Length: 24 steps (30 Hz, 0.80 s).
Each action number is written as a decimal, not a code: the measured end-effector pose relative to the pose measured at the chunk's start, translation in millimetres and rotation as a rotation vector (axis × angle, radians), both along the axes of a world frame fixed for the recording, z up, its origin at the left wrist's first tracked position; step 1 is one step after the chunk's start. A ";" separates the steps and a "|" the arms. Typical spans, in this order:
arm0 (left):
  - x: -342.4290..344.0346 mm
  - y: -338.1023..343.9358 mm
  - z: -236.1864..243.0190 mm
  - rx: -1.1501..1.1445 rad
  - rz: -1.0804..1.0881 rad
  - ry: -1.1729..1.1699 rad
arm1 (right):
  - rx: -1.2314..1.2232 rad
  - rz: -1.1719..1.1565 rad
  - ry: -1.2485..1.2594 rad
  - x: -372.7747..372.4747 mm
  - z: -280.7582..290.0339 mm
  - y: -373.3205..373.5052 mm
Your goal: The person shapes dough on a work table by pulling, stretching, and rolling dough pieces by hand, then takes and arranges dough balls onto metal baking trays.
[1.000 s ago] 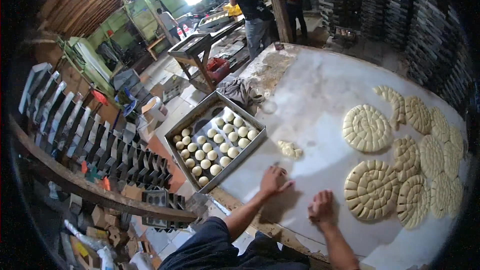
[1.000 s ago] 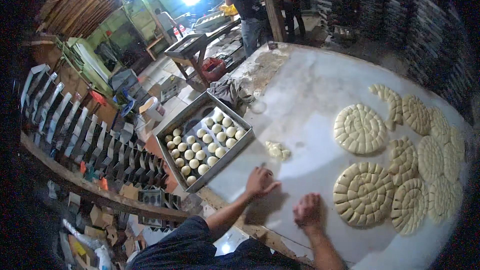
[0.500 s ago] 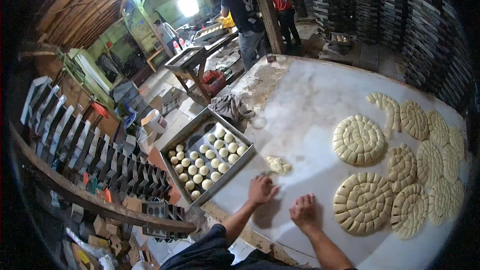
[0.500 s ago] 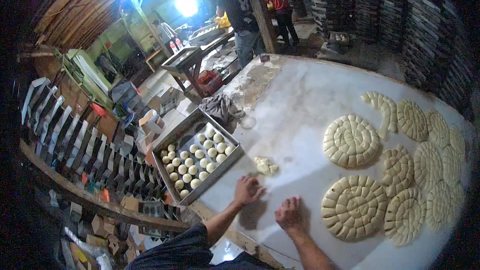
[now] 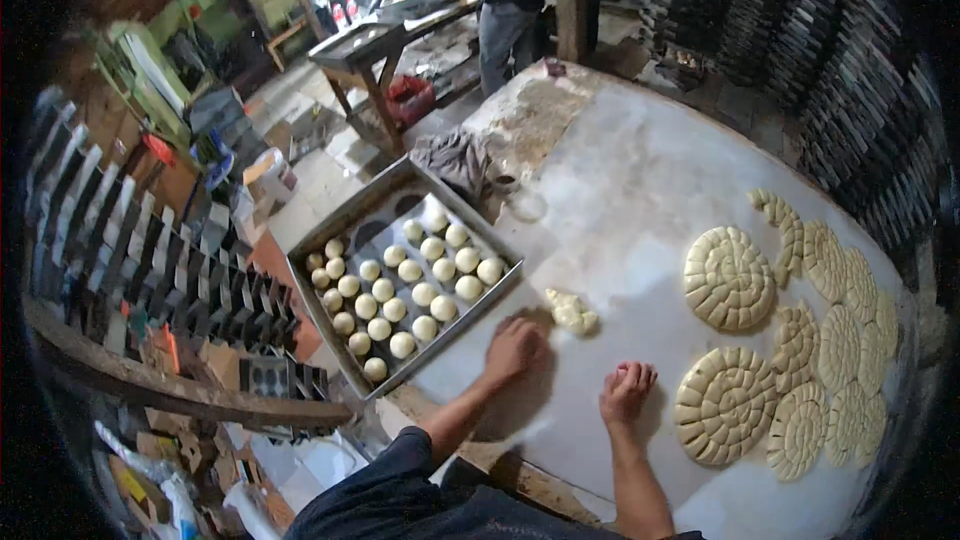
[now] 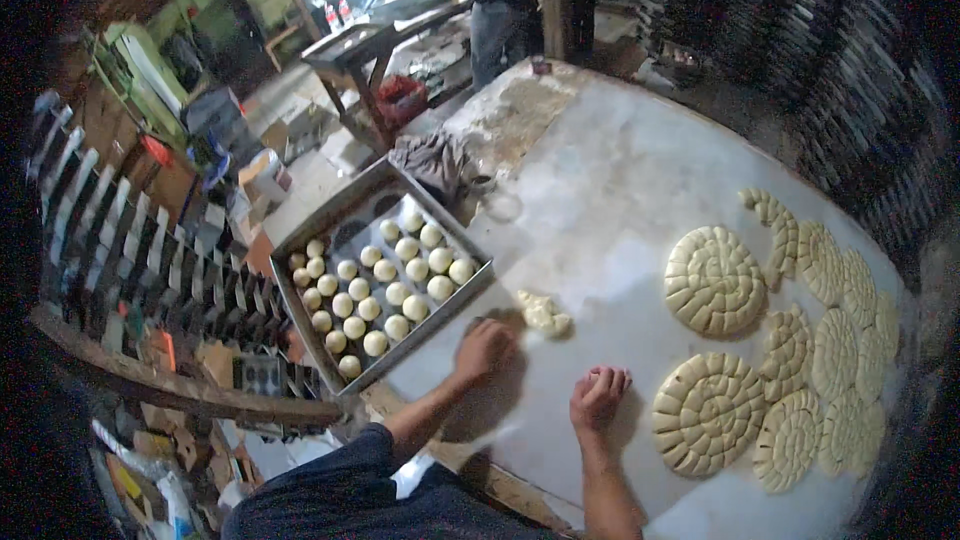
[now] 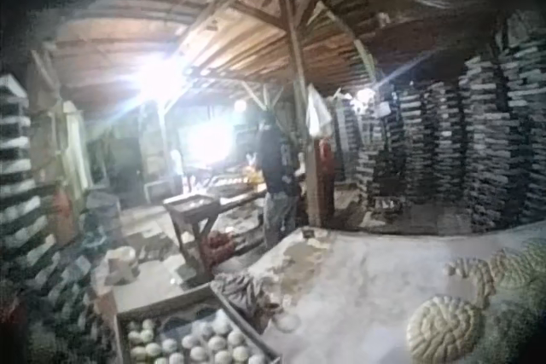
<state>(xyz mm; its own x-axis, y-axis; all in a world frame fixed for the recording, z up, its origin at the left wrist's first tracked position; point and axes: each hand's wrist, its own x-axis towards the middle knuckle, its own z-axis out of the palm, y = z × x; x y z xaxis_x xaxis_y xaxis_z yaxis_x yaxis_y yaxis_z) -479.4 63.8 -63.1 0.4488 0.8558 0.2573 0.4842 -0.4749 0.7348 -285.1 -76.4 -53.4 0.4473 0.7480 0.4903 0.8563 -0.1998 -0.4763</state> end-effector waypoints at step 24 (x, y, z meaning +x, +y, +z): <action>-330.9 270.2 56.6 -0.051 0.119 0.314 | 0.056 0.840 0.272 -306.7 140.2 300.7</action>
<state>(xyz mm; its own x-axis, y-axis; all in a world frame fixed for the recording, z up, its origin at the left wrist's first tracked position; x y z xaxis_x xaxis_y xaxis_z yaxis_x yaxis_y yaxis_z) -810.4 334.0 -6.5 0.3954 0.9152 0.0778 0.7408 -0.3678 0.5621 -591.8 224.2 86.8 -0.1330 0.8599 0.4928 0.5653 0.4742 -0.6750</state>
